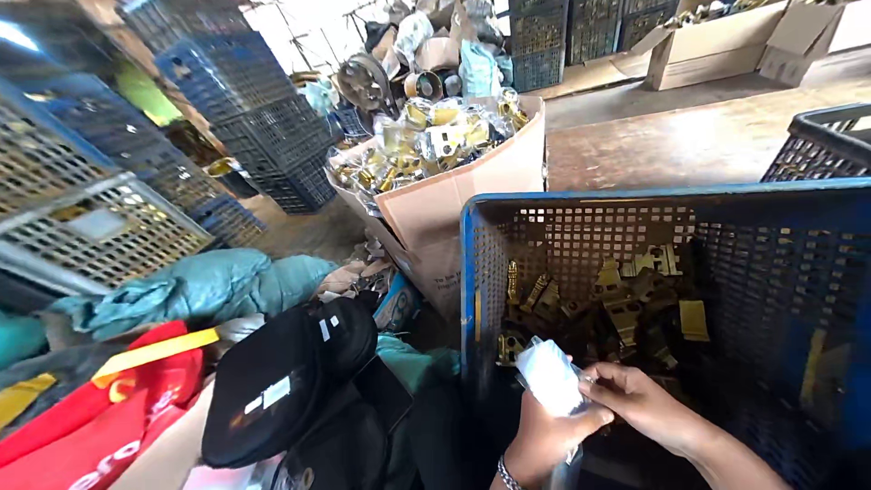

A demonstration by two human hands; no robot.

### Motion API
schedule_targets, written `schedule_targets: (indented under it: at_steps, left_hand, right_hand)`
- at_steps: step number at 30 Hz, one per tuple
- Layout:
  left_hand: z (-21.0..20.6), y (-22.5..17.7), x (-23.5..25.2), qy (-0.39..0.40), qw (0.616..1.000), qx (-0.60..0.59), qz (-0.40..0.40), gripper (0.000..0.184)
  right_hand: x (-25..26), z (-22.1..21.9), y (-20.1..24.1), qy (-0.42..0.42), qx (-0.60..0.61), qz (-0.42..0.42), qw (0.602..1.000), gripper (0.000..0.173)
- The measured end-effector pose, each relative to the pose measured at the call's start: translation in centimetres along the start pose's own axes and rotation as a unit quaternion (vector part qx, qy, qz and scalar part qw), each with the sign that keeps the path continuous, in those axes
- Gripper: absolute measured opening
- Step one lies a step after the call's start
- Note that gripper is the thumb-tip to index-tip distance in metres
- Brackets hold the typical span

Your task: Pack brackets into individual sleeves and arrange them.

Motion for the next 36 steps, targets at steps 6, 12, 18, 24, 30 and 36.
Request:
schedule_targets:
  at_steps: [6, 12, 18, 24, 30, 36]
  left_hand:
    - [-0.7, 0.0, 0.0, -0.012, 0.985, -0.120, 0.122, 0.072]
    - [-0.4, -0.5, 1.0, 0.051, 0.994, 0.052, 0.078, 0.063]
    - [6.5, -1.7, 6.0, -0.166, 0.941, 0.253, -0.149, 0.048]
    - [0.0, 1.8, 3.7, 0.095, 0.975, 0.024, 0.197, 0.054]
    - [6.2, -0.1, 7.4, -0.033, 0.971, 0.232, -0.057, 0.048]
    - [8.0, -1.1, 8.9, -0.146, 0.977, 0.129, -0.081, 0.040]
  right_hand:
    - [-1.8, 0.2, -0.6, 0.024, 0.075, 0.019, 0.997, 0.005]
    - [-2.0, 0.8, -1.8, -0.021, 0.116, -0.027, 0.993, 0.015]
    - [-1.7, 0.7, -3.2, -0.024, 0.149, -0.048, 0.987, 0.023]
    - [0.7, -0.8, -1.7, 0.090, -0.062, -0.030, 0.994, 0.035]
    - [10.8, 4.5, -5.3, 0.012, -0.074, -0.092, 0.993, 0.022]
    - [20.4, 0.4, -16.2, 0.193, -0.562, -0.056, 0.802, 0.043]
Point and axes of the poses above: each hand's wrist, its own x-axis towards the middle knuckle, its own z-axis out of the back of the hand, y = z × x, the point moved 8 cm from there along x, towards the middle knuckle, and after that the axes turned 9 degrees about -x, right-handed, at the moved point
